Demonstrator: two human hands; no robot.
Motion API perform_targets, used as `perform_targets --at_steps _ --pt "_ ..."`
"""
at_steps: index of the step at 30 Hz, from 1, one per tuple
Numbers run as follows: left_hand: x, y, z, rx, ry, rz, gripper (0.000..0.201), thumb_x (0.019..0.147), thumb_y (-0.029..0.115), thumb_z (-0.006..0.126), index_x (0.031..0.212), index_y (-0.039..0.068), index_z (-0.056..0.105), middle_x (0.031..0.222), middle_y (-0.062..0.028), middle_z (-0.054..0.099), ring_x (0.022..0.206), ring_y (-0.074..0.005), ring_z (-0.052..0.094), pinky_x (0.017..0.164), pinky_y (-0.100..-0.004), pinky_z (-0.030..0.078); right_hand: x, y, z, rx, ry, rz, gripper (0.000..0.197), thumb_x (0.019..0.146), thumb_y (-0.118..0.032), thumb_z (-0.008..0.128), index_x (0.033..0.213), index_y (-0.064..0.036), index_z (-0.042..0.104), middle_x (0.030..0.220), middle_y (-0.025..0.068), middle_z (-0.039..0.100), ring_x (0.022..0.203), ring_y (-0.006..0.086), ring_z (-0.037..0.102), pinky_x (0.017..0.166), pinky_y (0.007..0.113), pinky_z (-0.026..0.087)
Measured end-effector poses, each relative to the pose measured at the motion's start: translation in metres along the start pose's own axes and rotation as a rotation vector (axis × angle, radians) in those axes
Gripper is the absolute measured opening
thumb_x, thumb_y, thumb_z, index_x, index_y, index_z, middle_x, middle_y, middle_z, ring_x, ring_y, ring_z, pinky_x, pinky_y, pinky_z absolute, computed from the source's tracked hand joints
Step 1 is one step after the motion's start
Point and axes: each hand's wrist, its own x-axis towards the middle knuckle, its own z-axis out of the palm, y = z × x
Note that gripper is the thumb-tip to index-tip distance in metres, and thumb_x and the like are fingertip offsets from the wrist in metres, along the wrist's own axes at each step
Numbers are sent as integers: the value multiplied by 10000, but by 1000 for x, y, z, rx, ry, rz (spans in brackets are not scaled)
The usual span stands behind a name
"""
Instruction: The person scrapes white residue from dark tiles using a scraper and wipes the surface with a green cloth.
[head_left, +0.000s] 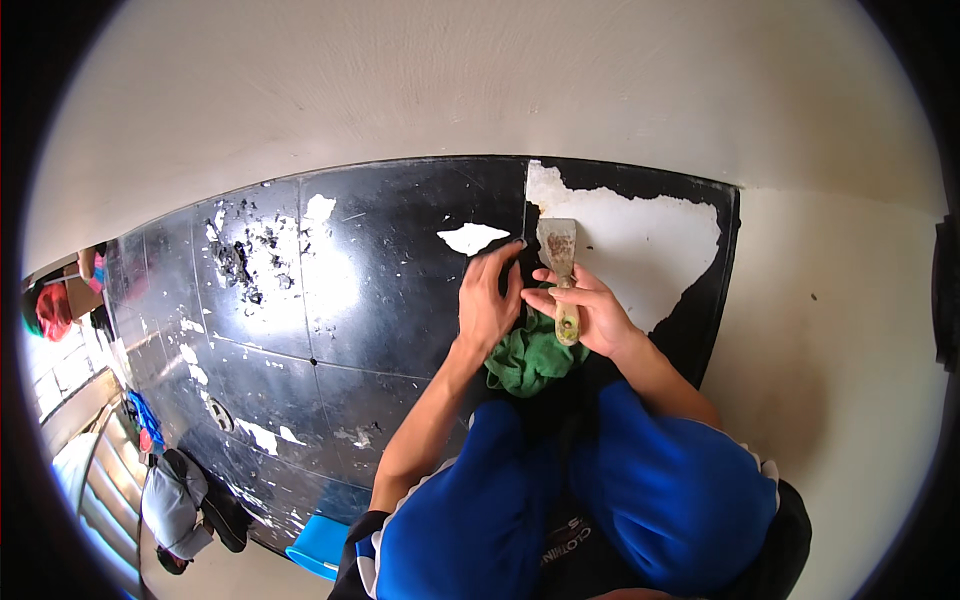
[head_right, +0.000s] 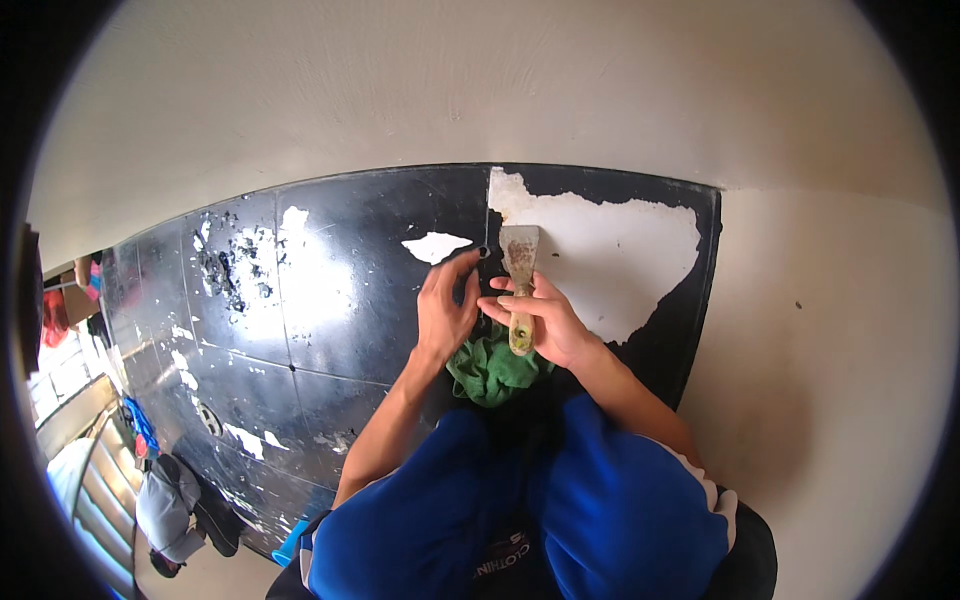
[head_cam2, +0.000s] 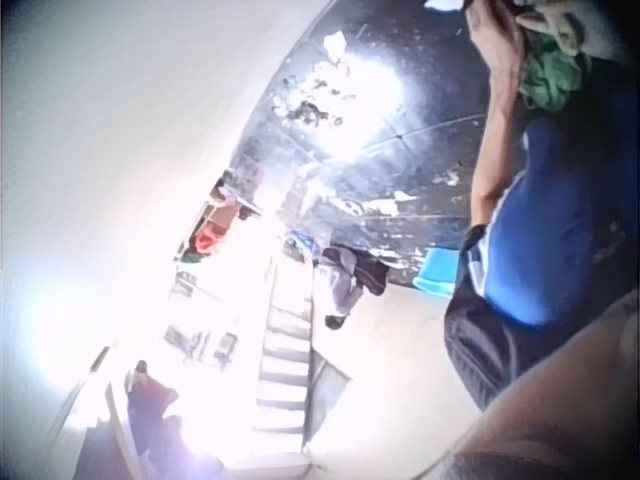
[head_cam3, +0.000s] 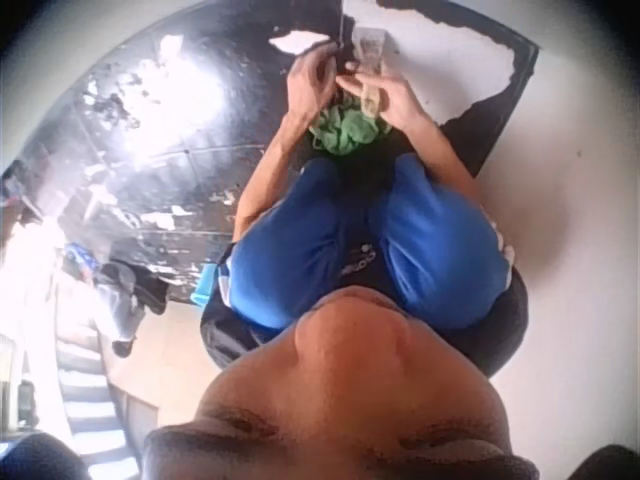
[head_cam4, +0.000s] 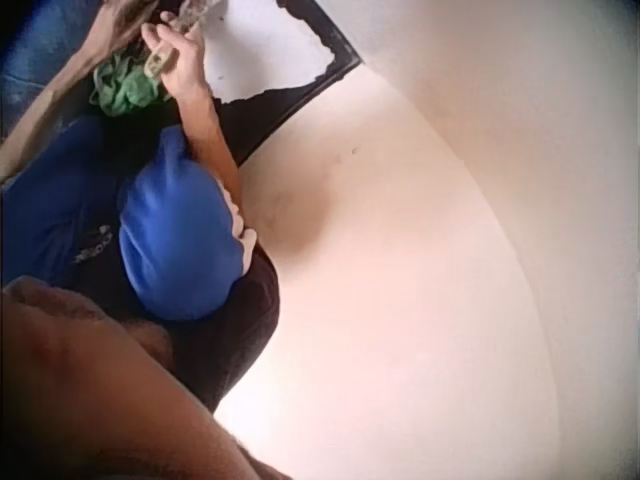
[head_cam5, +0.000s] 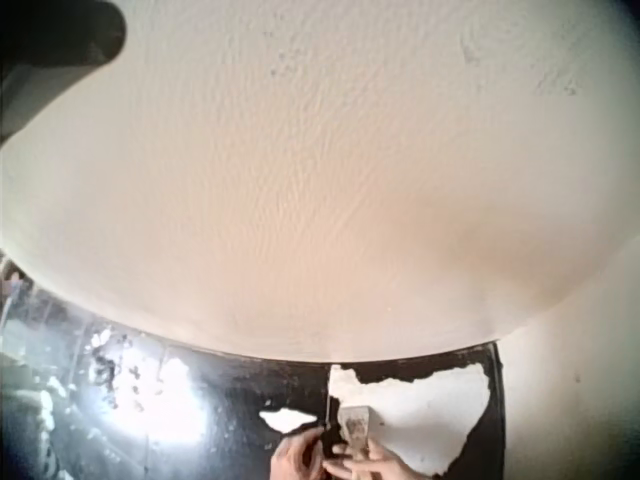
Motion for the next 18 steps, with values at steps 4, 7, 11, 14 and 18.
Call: perform_targets --at_steps 4,7,11,14,18 --pt "-36 41 -34 102 -12 96 435 843 40 712 1263 16 600 1178 -140 683 1088 -354 620 991 -437 479 5 -1 2 197 -78 65 443 952 -36 577 1371 -31 433 1363 155 513 1354 357 475 1187 547 366" --pt "-37 89 -71 235 -230 216 604 844 141 770 1373 15 509 1230 -193 661 1163 -362 607 946 -415 530 17 -2 4 246 -160 86 390 975 -89 551 1351 -30 468 1447 177 483 1398 357 443 1193 515 356" --pt "-20 113 -83 174 -364 170 741 864 261 787 1426 -6 385 1208 -225 656 1108 -379 647 932 -435 545 28 -6 14 168 -136 110 312 1005 -81 522 1304 -5 480 1412 183 522 1427 335 426 1170 475 378" --pt "6 106 -78 126 -608 -310 706 931 350 743 1365 -25 330 1124 -222 668 897 -317 736 808 -426 595 34 -3 19 134 -46 117 315 1016 -113 549 1310 -24 477 1366 156 576 1376 289 495 1141 464 410" --pt "20 99 -50 -322 -449 -673 651 937 317 700 1311 -60 324 1047 -239 681 829 -243 740 696 -372 591 21 -9 39 -115 24 220 333 1040 -345 566 1265 -105 513 1255 69 590 1130 210 581 882 331 454"
